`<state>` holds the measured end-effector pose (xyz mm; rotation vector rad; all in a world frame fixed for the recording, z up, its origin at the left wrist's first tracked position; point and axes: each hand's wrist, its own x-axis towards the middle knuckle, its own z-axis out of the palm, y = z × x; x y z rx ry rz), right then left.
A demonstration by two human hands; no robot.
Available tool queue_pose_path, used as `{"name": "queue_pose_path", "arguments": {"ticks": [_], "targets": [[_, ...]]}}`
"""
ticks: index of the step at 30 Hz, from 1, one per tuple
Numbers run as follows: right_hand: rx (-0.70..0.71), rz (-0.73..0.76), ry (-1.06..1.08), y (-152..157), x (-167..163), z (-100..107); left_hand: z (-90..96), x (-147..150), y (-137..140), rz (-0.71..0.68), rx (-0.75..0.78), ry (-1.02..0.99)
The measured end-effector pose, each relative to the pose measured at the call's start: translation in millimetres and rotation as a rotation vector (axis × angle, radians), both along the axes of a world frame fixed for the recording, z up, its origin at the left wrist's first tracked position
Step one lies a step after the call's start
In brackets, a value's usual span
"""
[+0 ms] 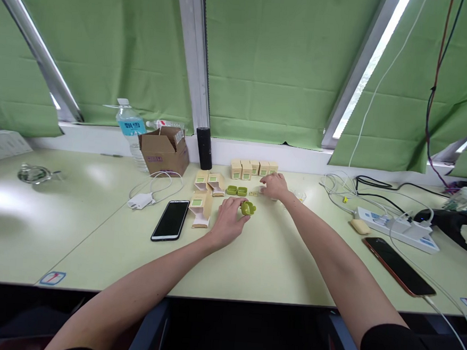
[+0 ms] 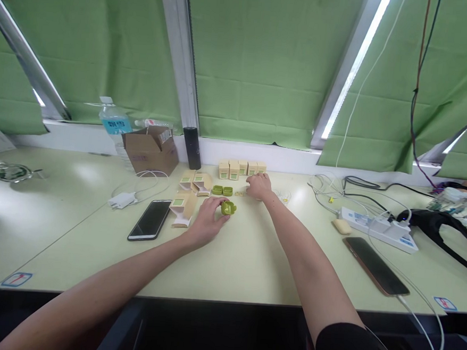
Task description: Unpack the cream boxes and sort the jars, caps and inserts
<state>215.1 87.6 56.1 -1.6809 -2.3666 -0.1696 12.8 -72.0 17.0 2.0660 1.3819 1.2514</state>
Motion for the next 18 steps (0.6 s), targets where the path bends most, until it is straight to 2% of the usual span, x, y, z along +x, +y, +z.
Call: {"name": "queue_pose_path", "arguments": {"ticks": [5, 8, 10, 12, 15, 18], "targets": [[0.118, -0.038, 0.195, -6.9, 15.3, 16.7, -0.7, -0.8, 0.2, -0.035, -0.009, -0.062], [0.207, -0.041, 0.359, -28.8, 24.9, 19.3, -1.2, -0.8, 1.3, -0.086, -0.025, -0.130], [0.270, 0.040, 0.586, -53.7, 27.9, 13.7, -1.8, -0.4, 2.3, -0.115, -0.026, -0.162], [0.273, 0.168, 0.720, -83.7, 26.7, 3.1, -2.9, 0.1, 3.2, -0.143, -0.016, -0.192], [0.188, 0.368, 0.778, -126.2, 17.8, -15.3, -4.9, 0.5, 4.2, -0.181, -0.007, -0.229], [0.129, 0.463, 0.744, -152.0, 5.9, -27.8, -5.8, 0.1, 4.6, -0.201, -0.002, -0.240]]}}
